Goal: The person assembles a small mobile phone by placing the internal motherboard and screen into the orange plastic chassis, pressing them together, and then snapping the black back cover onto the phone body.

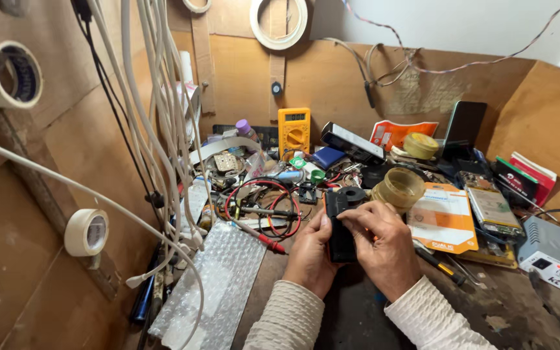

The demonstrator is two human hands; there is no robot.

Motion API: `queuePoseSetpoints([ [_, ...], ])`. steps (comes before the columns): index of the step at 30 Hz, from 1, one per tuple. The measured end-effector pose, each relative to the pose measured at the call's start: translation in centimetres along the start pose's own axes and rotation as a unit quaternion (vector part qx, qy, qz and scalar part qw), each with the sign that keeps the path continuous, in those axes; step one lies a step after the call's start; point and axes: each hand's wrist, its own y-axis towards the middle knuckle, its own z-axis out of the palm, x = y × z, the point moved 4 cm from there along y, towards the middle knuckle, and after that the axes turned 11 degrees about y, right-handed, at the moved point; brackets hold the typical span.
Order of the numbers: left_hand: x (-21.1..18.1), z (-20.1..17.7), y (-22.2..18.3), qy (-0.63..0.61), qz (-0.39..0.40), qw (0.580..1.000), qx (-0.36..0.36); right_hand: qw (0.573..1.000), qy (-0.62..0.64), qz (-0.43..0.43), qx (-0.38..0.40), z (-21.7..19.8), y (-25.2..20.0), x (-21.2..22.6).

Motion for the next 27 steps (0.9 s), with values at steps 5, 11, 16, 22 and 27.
queuePoseSetpoints([
  [5,0.3,0.0,0.2,-0.008,0.018,1.000,0.018,0.999,0.006,-0.031,0.003,0.4,-0.2,-0.3],
  [11,0.1,-0.1,0.5,-0.026,0.056,0.998,0.011,0.992,0.030,0.041,0.119,1.0,1.3,-3.0],
  [16,-0.3,-0.9,1.2,-0.015,0.097,0.995,-0.028,0.969,0.205,0.137,0.028,-1.6,-0.6,-3.8],
  [22,-1.1,-0.9,-0.3,-0.054,0.088,0.993,-0.064,0.973,0.075,0.217,0.036,-2.1,-2.5,-7.9],
  [27,-2.4,0.3,-1.5,-0.014,0.088,0.994,-0.060,0.990,0.062,0.123,0.032,-1.5,-0.4,-6.0],
])
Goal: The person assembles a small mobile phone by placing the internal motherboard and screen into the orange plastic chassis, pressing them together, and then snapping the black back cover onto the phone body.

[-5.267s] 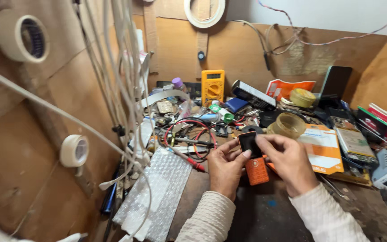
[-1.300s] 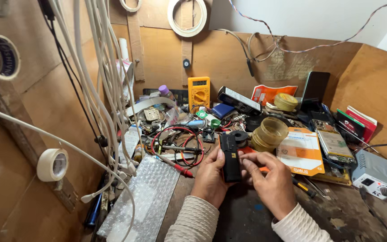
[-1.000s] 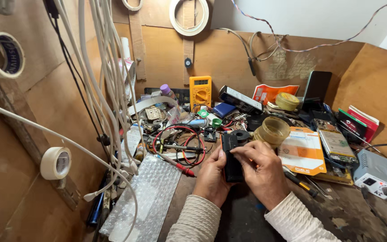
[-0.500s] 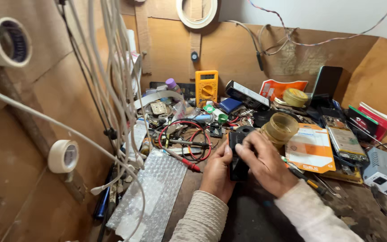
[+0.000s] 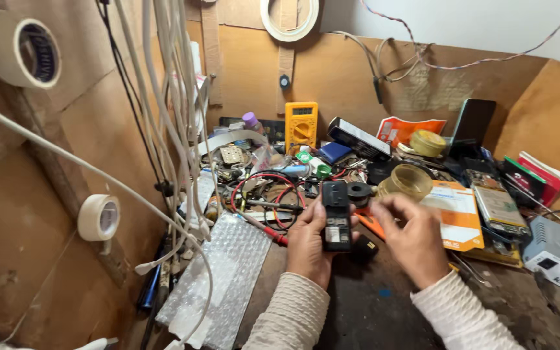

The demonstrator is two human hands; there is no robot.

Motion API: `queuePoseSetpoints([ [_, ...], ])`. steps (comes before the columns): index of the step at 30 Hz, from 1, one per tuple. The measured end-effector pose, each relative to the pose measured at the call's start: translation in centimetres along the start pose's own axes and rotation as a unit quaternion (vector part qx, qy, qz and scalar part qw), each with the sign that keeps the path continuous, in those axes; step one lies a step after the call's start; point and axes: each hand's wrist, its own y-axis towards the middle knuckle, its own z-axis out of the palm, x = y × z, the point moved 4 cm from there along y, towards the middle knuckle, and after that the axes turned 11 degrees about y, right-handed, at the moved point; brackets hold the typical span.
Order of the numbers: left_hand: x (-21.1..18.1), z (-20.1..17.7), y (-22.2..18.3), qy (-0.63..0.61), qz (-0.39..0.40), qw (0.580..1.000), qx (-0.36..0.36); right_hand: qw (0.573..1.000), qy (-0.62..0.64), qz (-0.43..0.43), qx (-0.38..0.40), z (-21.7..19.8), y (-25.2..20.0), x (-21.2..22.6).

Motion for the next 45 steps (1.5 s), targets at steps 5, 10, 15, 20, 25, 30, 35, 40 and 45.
queuePoseSetpoints([
  [5,-0.4,0.8,-0.4,0.013,0.000,1.000,0.027,0.954,0.248,0.152,0.075,1.3,3.3,0.8],
  [10,0.1,0.7,-0.2,0.050,-0.002,0.999,0.017,0.964,0.197,0.139,0.110,1.6,4.3,0.3],
  [15,0.3,0.6,-0.6,0.063,-0.024,0.998,0.017,0.956,0.220,0.174,0.082,1.4,3.8,-0.8],
  [20,0.2,0.6,-0.6,0.042,-0.022,0.999,0.000,0.928,0.308,0.206,0.035,0.9,3.2,0.2],
  [25,0.4,0.4,-0.2,0.041,-0.006,0.999,-0.007,0.998,0.035,0.001,-0.046,0.4,1.5,3.4],
  [30,1.1,-0.1,0.3,0.046,0.009,0.999,-0.016,0.998,-0.017,-0.018,-0.061,1.4,1.0,4.2],
  [35,1.7,-0.7,0.8,0.055,0.020,0.998,-0.033,0.989,-0.105,-0.084,-0.056,2.1,0.8,4.2],
  [40,1.2,-0.4,0.3,0.049,0.014,0.998,-0.037,0.990,-0.125,-0.067,-0.028,1.5,0.3,3.4],
  [45,0.3,-0.7,0.2,0.018,0.015,0.998,-0.063,0.993,-0.110,0.019,-0.029,1.2,-0.3,1.0],
])
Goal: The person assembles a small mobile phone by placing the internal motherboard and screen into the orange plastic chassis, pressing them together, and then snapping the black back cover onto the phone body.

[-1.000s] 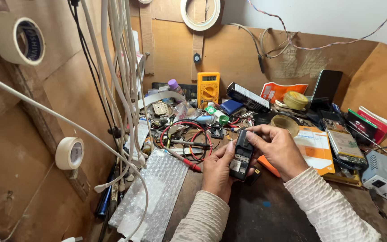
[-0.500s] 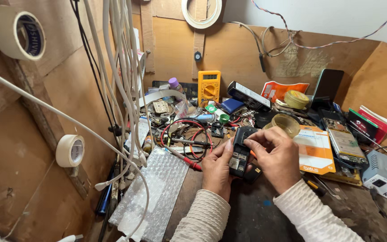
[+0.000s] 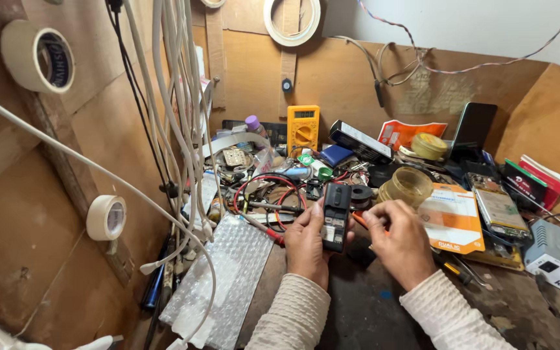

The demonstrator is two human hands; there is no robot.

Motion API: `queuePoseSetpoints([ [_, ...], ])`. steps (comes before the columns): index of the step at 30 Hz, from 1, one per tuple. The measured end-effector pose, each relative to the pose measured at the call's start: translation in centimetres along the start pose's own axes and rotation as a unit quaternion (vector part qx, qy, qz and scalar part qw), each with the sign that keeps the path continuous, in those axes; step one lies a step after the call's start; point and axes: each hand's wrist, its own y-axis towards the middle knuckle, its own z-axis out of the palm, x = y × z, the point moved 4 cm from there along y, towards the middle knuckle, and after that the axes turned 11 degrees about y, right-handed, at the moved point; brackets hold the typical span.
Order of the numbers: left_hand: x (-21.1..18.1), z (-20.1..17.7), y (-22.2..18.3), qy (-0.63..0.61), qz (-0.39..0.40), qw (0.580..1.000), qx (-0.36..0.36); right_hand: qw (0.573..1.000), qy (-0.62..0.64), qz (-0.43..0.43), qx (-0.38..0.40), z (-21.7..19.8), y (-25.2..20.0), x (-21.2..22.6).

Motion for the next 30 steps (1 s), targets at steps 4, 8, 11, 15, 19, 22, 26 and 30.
queuePoseSetpoints([
  [4,0.5,-0.2,0.8,-0.004,0.012,1.000,0.010,0.991,-0.057,-0.121,0.020,1.7,0.0,-2.0],
  [8,1.3,-0.5,1.5,0.072,0.072,0.995,0.003,0.997,0.073,0.010,-0.002,1.7,0.6,-3.7],
  [11,0.9,0.5,1.0,0.213,0.198,0.957,0.008,0.977,0.213,-0.001,-0.006,0.8,1.2,-2.5],
  [15,0.5,1.1,-1.3,0.286,0.065,0.956,-0.016,0.949,0.265,0.121,0.120,0.3,1.5,-2.7],
  [19,-1.7,1.4,-2.1,0.348,0.200,0.915,-0.050,0.921,0.334,0.171,0.103,0.0,1.2,-4.6],
  [22,-1.8,1.0,-1.7,0.387,0.230,0.887,-0.107,0.908,0.383,0.155,0.072,0.0,0.8,-6.2],
  [26,-1.7,0.8,-1.3,0.440,0.221,0.865,-0.099,0.915,0.377,0.123,0.068,-0.3,0.4,-7.5],
  [30,-2.5,1.7,-2.2,0.477,0.181,0.855,-0.098,0.933,0.313,0.103,0.143,-0.3,0.2,-6.7],
])
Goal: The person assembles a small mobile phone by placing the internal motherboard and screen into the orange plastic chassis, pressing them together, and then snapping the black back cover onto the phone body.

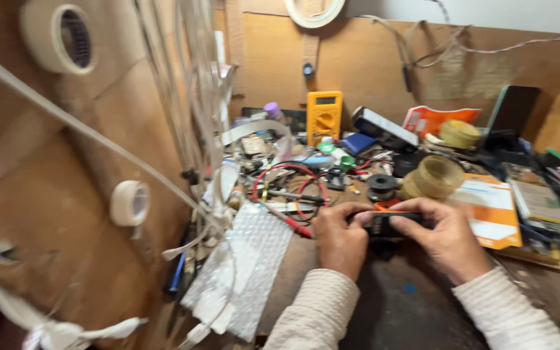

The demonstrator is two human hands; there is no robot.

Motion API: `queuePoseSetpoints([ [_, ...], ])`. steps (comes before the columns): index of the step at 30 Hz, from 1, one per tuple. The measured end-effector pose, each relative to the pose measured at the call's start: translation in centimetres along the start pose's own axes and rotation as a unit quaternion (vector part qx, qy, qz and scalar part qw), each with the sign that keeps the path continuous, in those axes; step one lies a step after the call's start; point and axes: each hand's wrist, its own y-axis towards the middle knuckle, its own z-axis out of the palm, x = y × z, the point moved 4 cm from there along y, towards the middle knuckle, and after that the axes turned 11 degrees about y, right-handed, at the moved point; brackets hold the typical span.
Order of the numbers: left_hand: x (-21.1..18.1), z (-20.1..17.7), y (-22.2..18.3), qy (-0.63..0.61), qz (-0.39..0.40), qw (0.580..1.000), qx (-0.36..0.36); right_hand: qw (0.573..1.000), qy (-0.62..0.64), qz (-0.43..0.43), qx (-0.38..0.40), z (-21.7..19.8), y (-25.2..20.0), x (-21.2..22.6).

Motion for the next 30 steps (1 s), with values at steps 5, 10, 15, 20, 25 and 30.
queuePoseSetpoints([
  [5,-2.1,-1.3,-0.6,-0.026,0.045,0.999,-0.015,0.997,-0.046,0.025,-0.050,1.2,-0.2,1.9],
  [10,-1.6,-0.9,-0.2,-0.083,0.087,0.993,0.000,0.980,-0.136,-0.137,-0.041,2.1,0.1,6.0],
  [15,1.3,-0.9,1.5,-0.083,0.091,0.987,-0.102,0.977,-0.115,-0.115,-0.135,2.0,-1.1,7.7],
  [20,2.4,0.1,2.1,-0.349,-0.057,0.935,-0.021,0.938,-0.317,-0.043,-0.131,2.9,-3.6,5.4],
  [25,1.9,0.3,1.6,-0.419,-0.123,0.899,0.041,0.943,-0.302,-0.067,-0.123,4.5,-4.2,4.0],
  [30,1.5,0.6,1.4,-0.468,-0.134,0.871,0.068,0.907,-0.383,-0.083,-0.155,2.1,-3.3,5.2],
])
